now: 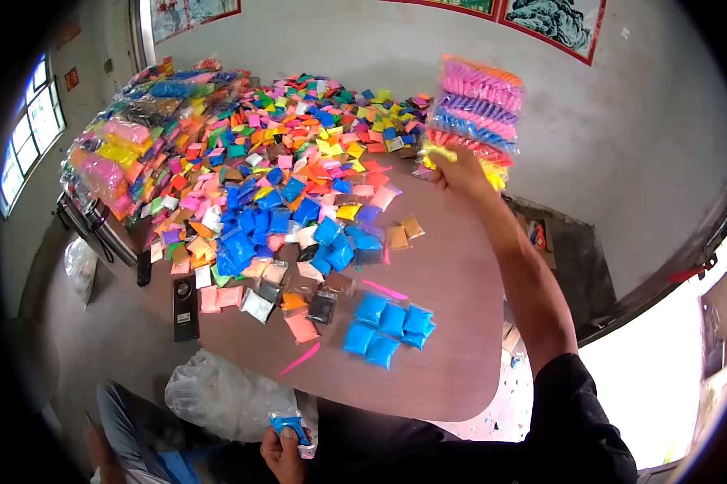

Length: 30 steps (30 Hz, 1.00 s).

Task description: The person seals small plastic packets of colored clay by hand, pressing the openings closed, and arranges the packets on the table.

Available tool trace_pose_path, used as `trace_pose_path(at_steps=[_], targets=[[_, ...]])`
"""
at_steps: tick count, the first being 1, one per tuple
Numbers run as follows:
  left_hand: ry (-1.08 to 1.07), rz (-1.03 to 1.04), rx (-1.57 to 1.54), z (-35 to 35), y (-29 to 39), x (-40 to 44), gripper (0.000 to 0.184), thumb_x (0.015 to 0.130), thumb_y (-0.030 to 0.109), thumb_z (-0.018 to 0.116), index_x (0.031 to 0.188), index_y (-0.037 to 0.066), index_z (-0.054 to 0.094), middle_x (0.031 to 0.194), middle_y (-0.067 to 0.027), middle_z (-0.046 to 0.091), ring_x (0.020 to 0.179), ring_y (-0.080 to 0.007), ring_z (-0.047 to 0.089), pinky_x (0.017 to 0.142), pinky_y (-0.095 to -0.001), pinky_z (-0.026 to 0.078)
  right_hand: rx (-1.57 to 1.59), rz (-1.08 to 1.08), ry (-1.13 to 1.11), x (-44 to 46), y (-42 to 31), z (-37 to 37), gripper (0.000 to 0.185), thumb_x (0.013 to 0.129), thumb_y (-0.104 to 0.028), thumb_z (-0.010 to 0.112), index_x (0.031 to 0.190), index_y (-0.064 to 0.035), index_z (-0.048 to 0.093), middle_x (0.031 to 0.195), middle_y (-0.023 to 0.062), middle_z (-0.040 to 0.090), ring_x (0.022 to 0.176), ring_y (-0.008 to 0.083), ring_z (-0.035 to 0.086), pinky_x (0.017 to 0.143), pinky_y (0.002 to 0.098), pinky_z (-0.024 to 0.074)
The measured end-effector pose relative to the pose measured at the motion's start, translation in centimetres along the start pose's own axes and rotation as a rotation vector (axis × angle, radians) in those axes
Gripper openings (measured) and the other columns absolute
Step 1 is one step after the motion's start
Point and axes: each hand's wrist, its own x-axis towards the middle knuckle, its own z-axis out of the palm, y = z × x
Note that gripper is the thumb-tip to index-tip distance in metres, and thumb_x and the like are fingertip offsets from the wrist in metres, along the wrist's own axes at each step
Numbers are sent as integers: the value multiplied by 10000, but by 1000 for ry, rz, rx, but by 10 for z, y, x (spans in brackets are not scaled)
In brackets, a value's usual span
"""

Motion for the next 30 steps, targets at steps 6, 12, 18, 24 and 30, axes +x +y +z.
trace_pose_path(at_steps=[6, 12, 18, 24, 30], targets=[[33, 41, 58, -1, -1, 2, 214, 994, 172, 577, 1078, -14, 642, 885, -57, 655, 751, -129, 593, 633, -264, 476, -248, -310, -211, -136, 22, 69, 286, 952, -202, 620, 1202, -63, 623, 745, 66, 645, 653, 136, 601, 571, 312, 493], [42, 19, -166, 11, 7, 4, 195, 994, 146, 535, 1059, -8, 636, 947, -57, 642, 790, -143, 572, 698, -290, 486, 46, -199, -675, -294, -1, 137, 282, 953, -244, 677, 1149, -41, 677, 934, 123, 704, 874, 209, 683, 787, 346, 549], [-38, 309, 306, 41, 42, -9, 276, 965, 113, 560, 1196, -36, 581, 1030, -115, 618, 893, -204, 576, 787, -336, 495, 141, -165, -675, -357, 7, 198, 318, 932, -257, 708, 1164, -42, 677, 985, 112, 689, 902, 253, 661, 806, 354, 529], [-169, 95, 301, 31, 62, -19, 320, 970, 170, 587, 1220, -30, 583, 1040, -135, 634, 881, -206, 585, 781, -347, 499, 385, -237, -655, -367, 27, 215, 231, 964, -168, 671, 1128, -7, 693, 994, 102, 656, 860, 179, 618, 733, 303, 486], [-146, 249, 335, 17, 41, -15, 276, 959, 171, 620, 1162, -16, 631, 979, -100, 663, 850, -199, 598, 767, -328, 503, 262, -268, -669, -355, 22, 200, 245, 963, -185, 679, 1132, -8, 693, 952, 100, 675, 866, 164, 625, 771, 299, 500]])
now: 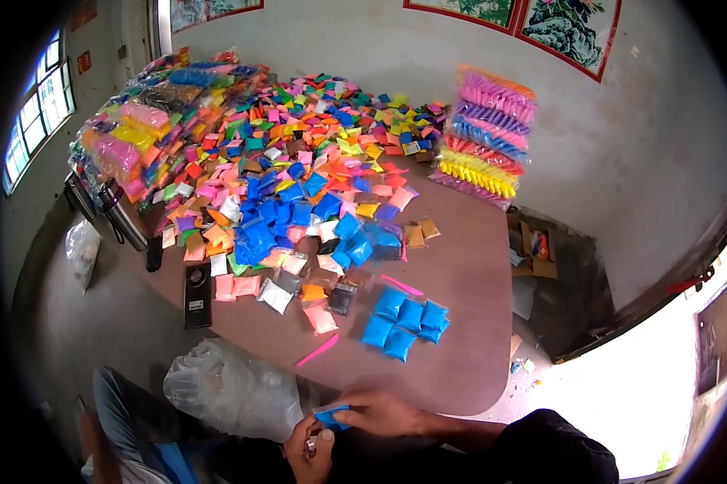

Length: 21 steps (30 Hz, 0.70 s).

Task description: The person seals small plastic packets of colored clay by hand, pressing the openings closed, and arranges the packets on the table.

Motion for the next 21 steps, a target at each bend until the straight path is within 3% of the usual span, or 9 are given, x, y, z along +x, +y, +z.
trace_pose_path(at_steps=[4, 6, 11, 13, 15, 16, 21], targets=[[35, -63, 23, 2, -19, -6, 249, 948, 147, 637, 1137, -15, 648, 970, -88, 659, 862, -169, 593, 763, -308, 499, -97, 159, -8, -3, -4, 3, 272, 959, -208, 689, 1154, -19, 683, 969, 90, 692, 877, 144, 632, 786, 286, 505], [22, -220, 63, 0, -26, -6, 243, 938, 125, 648, 1136, -15, 656, 959, -75, 658, 856, -145, 593, 755, -292, 498, -67, 149, -1, -4, -6, 3, 277, 959, -210, 690, 1163, -23, 679, 972, 86, 695, 873, 137, 630, 781, 286, 507], [84, -105, -4, 5, -23, -4, 257, 938, 123, 647, 1143, -31, 657, 897, -58, 659, 771, -143, 593, 718, -286, 501, 65, 129, 20, -7, 7, 9, 280, 961, -212, 691, 1168, -25, 676, 955, 68, 695, 858, 120, 624, 769, 289, 512], [101, -40, -36, 9, -30, -3, 265, 940, 126, 645, 1149, -36, 660, 880, -53, 663, 743, -144, 593, 708, -289, 505, 127, 62, 59, -6, 9, 13, 232, 915, -127, 726, 1124, -32, 692, 943, 87, 690, 864, 173, 666, 780, 309, 535], [92, -145, -389, 12, -41, -5, 189, 930, 81, 669, 1093, -10, 643, 915, -13, 643, 807, -78, 579, 707, -213, 471, 40, 68, 43, -7, 14, 14, 204, 923, -105, 712, 1109, -24, 695, 947, 83, 687, 863, 154, 657, 770, 300, 530], [132, -181, -416, 15, -30, -4, 129, 932, 101, 679, 1005, -2, 654, 848, 15, 621, 742, -40, 531, 664, -197, 427, -54, 71, 44, -7, 16, 16, 177, 931, -84, 697, 1095, -17, 698, 952, 78, 684, 862, 135, 649, 759, 292, 526], [138, -160, -234, 8, -21, -5, 142, 935, 84, 677, 1037, -12, 655, 873, -3, 639, 763, -55, 559, 682, -204, 453, 247, 220, 42, -4, 14, 27, 112, 944, -22, 656, 1036, 7, 714, 950, 56, 671, 851, 104, 613, 719, 255, 494]])
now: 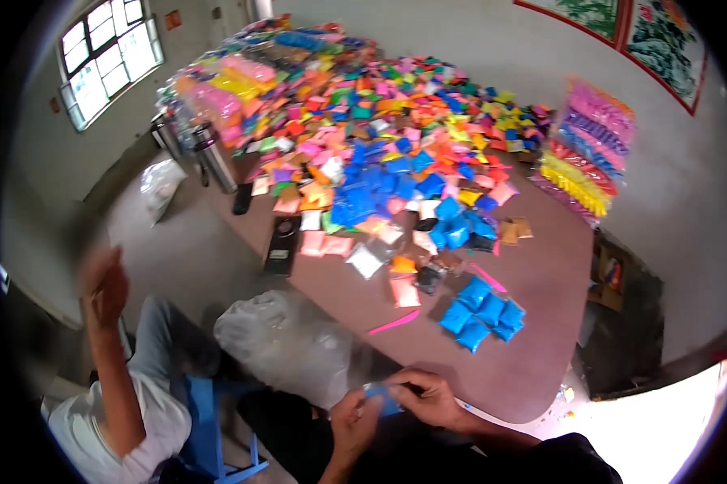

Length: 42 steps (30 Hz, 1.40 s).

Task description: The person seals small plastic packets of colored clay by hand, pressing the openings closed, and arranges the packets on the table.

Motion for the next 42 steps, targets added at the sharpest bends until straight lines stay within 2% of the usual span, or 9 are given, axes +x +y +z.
trace_pose_path(at_steps=[6, 11, 12, 13, 15, 19, 25, 33, 42], targets=[[5, -12, -104, 6, -6, 8, 145, 960, 94, 663, 1034, -31, 667, 901, -26, 681, 786, -57, 594, 699, -193, 480, -56, -204, 28, 12, -3, -1, 95, 921, -10, 673, 1005, 2, 716, 927, 75, 668, 833, 129, 626, 723, 269, 501], [52, 7, 108, 5, -11, 10, 108, 955, 93, 670, 1017, 6, 690, 834, 25, 620, 752, -50, 536, 641, -222, 443, -57, -166, 33, 15, -4, 1, 102, 913, -12, 682, 1012, -1, 697, 915, 45, 658, 798, 88, 590, 689, 235, 482], [72, 87, -47, 11, -3, 11, 97, 956, 104, 666, 994, 20, 695, 769, 49, 577, 684, -50, 497, 593, -228, 414, 114, -56, 42, 15, 2, 7, 108, 918, -5, 669, 1023, -4, 692, 896, 31, 650, 778, 75, 574, 674, 226, 473], [97, 134, 188, 10, 5, 11, 119, 963, 128, 658, 979, 14, 689, 786, 43, 585, 695, -53, 507, 598, -227, 418, 78, -80, 49, 16, 9, 6, 93, 923, -12, 664, 1011, -4, 694, 877, 26, 645, 768, 76, 569, 679, 235, 482], [13, 49, -35, 9, -18, 12, 193, 983, 176, 648, 1083, 11, 650, 877, 13, 620, 787, -62, 554, 674, -238, 466, -119, -120, -18, 22, -10, 0, 101, 913, -1, 660, 1009, 8, 690, 919, 63, 652, 813, 114, 598, 738, 261, 501], [-155, -51, -280, 11, -14, 13, 244, 1014, 195, 615, 1186, 22, 605, 1028, 2, 618, 953, -68, 570, 852, -244, 472, -47, -185, -10, 32, 8, -6, 88, 903, 15, 649, 989, 21, 661, 973, 90, 618, 880, 161, 596, 801, 276, 485], [-77, 6, -133, 8, -27, 16, 196, 1019, 201, 609, 1082, 15, 611, 866, 58, 512, 794, -24, 442, 675, -209, 380, 39, -92, -45, 41, 15, 0, 114, 941, -76, 643, 1002, 20, 647, 939, 68, 616, 858, 144, 576, 792, 275, 463], [-83, -10, -114, 9, -14, 12, 190, 987, 228, 660, 999, 50, 597, 789, 68, 458, 729, -34, 418, 636, -221, 359, -6, -80, -130, 44, 29, -11, 122, 957, -100, 621, 974, 19, 644, 920, 51, 618, 851, 126, 566, 767, 275, 468], [-102, -36, -77, 14, -15, 13, 197, 972, 228, 681, 954, 60, 581, 752, 60, 456, 695, -44, 460, 613, -228, 386, 63, -9, -32, 36, 29, -14, 127, 945, -93, 628, 993, 20, 656, 930, 50, 613, 869, 130, 567, 786, 276, 460]])
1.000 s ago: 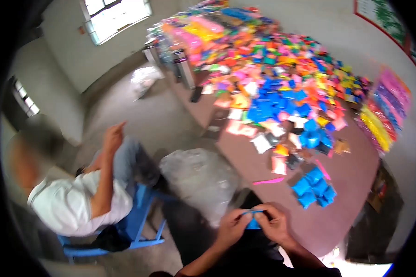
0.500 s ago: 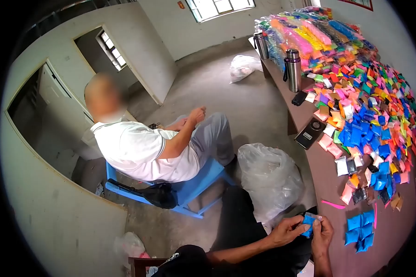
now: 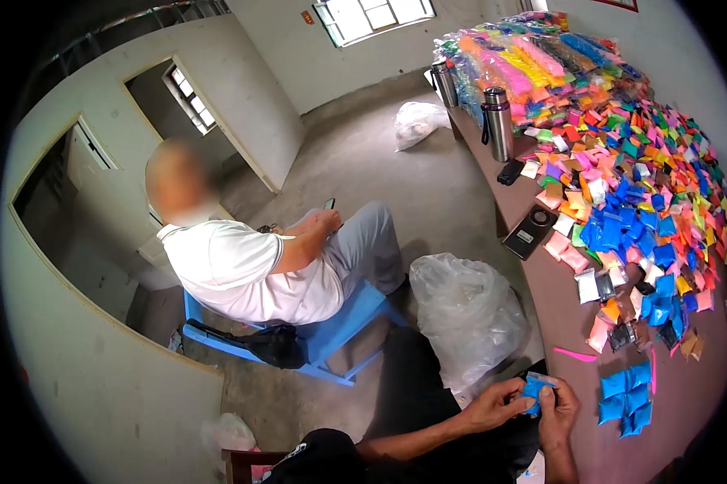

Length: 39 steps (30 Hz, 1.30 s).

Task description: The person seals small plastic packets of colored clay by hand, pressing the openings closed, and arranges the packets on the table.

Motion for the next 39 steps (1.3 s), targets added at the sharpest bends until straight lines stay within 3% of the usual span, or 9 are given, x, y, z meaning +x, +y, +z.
trace_pose_path(at_steps=[5, 16, 19, 21, 27, 29, 33, 35, 39], targets=[[-42, -32, -23, 5, 6, 1, 170, 977, 199, 660, 1036, 54, 593, 771, 65, 497, 679, -19, 426, 596, -208, 349, -35, -30, -30, 4, -3, -5, 145, 940, -108, 643, 1003, 21, 666, 926, 41, 613, 864, 119, 562, 784, 273, 458], [-24, -112, -94, -2, 5, -2, 274, 954, 201, 702, 1165, 47, 615, 860, 29, 599, 742, -44, 554, 654, -210, 464, -78, -119, 9, 8, 5, -2, 136, 909, -71, 664, 1011, 17, 682, 915, 54, 653, 841, 139, 600, 756, 289, 495], [-30, -133, 255, -3, 18, 0, 366, 931, 213, 715, 1236, 39, 616, 994, -8, 656, 895, -101, 602, 815, -284, 514, -73, -117, 8, 4, -3, -4, 158, 878, -64, 716, 1017, 10, 710, 907, 95, 665, 824, 174, 629, 726, 290, 508], [37, -130, 167, -5, 11, -3, 330, 947, 174, 678, 1228, 14, 613, 1064, -29, 659, 964, -124, 607, 873, -298, 506, -170, -180, -31, 5, -1, -8, 142, 937, -92, 680, 1037, 8, 699, 959, 76, 658, 851, 144, 618, 741, 280, 506], [122, 48, 32, -6, -8, 4, 119, 950, 102, 671, 1026, 11, 657, 882, 1, 654, 780, -63, 585, 689, -215, 468, -49, -141, -49, 2, -1, -3, 185, 936, -61, 681, 1119, -29, 695, 1023, 43, 641, 875, 112, 603, 758, 250, 487], [152, 12, 52, 1, 10, 4, 52, 930, 67, 668, 937, 27, 635, 765, 59, 550, 685, -27, 467, 611, -188, 353, 112, -61, -88, 2, -2, -2, 197, 939, -39, 667, 1135, -37, 694, 1032, 34, 641, 880, 99, 601, 756, 242, 482], [149, -47, 36, 2, 13, 7, 69, 941, 69, 659, 982, 15, 653, 776, 50, 567, 676, -23, 469, 598, -186, 354, 96, -39, -92, 3, -4, -5, 189, 932, -20, 665, 1118, -32, 694, 1017, 41, 651, 887, 115, 615, 757, 255, 487], [208, -34, -18, 7, 18, 8, 105, 940, 66, 659, 1025, 5, 668, 786, 38, 599, 676, -32, 502, 601, -193, 389, -19, -309, -58, 6, -3, -4, 193, 916, -109, 704, 1064, 12, 678, 889, 56, 633, 743, 114, 591, 645, 273, 473], [214, 18, 50, 1, 8, 9, 116, 939, 67, 665, 1033, 0, 676, 799, 21, 628, 685, -43, 538, 620, -200, 428, -189, -300, -16, 6, 2, -6, 164, 911, -111, 699, 1035, -5, 688, 827, 65, 640, 707, 142, 589, 628, 291, 462]])
